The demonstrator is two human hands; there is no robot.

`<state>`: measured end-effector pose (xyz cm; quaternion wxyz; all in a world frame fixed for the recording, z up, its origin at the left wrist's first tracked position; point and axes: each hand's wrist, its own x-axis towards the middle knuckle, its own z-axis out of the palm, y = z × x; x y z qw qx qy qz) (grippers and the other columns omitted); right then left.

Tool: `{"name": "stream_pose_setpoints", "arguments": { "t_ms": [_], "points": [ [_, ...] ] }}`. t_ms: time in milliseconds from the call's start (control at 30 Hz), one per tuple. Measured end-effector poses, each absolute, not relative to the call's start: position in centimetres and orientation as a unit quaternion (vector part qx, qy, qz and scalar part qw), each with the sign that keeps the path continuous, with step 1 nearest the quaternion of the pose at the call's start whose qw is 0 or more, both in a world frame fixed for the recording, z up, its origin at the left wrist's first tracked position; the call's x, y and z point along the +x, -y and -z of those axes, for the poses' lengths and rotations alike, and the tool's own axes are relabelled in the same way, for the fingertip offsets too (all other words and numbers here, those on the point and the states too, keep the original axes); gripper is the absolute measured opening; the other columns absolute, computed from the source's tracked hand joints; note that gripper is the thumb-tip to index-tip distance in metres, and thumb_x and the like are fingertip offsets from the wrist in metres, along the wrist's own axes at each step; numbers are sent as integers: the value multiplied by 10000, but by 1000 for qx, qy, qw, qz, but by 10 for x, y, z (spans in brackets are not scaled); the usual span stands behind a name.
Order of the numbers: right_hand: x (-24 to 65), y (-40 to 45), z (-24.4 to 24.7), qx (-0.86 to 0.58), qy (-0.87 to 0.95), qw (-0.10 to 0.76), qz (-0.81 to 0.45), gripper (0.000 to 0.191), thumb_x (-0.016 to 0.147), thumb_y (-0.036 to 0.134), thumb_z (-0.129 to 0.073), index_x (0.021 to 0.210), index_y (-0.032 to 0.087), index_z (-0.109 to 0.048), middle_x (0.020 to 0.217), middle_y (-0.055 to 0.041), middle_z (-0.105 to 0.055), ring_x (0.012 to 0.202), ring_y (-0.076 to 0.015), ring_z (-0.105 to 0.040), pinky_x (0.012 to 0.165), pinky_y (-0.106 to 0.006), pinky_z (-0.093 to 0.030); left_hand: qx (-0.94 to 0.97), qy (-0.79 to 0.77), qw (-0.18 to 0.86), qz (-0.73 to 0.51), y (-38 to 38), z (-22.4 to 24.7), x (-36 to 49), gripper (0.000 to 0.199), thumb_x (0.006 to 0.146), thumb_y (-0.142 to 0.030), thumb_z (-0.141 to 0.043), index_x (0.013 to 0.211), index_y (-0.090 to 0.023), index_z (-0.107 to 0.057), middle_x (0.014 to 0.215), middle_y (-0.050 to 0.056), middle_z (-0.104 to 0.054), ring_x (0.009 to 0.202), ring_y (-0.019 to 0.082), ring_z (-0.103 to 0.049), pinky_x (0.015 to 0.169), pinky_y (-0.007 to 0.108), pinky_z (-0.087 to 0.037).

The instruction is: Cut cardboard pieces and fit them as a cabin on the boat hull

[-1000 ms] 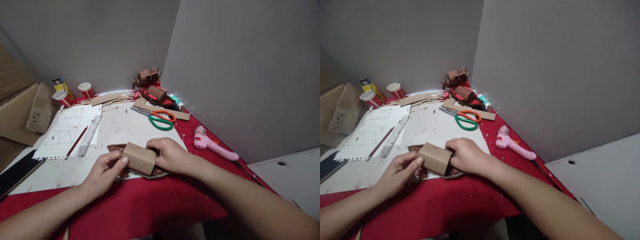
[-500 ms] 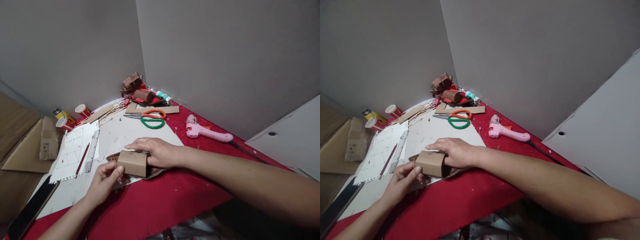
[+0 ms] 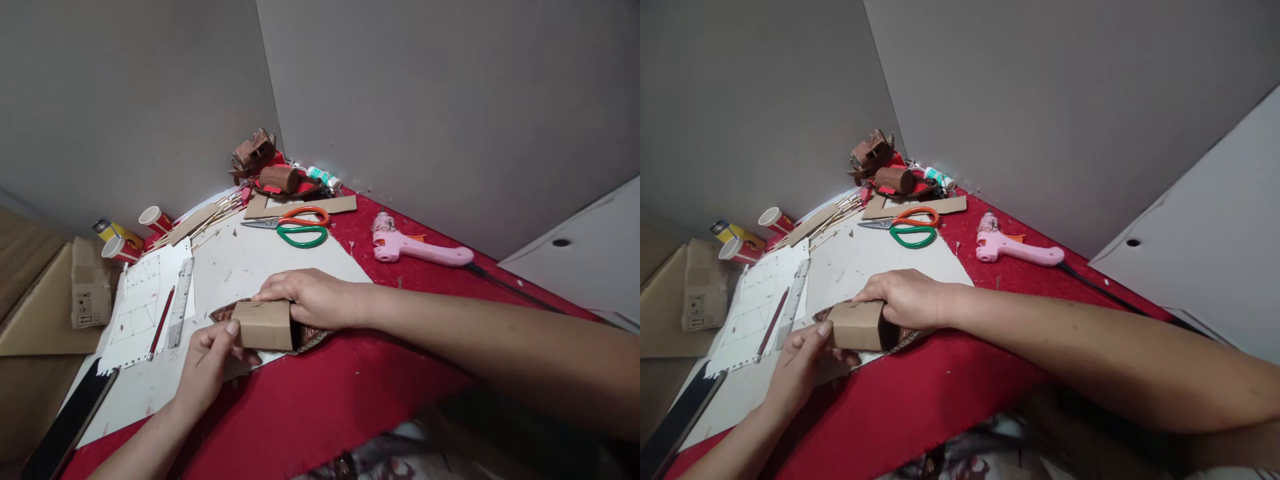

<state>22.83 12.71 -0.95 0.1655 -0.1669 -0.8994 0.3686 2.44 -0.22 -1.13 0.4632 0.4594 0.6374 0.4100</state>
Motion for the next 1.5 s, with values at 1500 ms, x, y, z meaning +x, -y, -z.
{"name": "stream_pose_setpoints", "arguments": {
  "t_ms": [1500],
  "points": [
    [224,-126,20,-174,808,188,-530,523,800,50,-511,1245,248,-703,1229,-22,-725,1130,-209,-678,989,-338,-499,570,-547,490,-369,3,31,14,279,847,-315,-688,1078,-178,-613,717,-28,-522,590,91,-427,557,228,-382]
  ]
}}
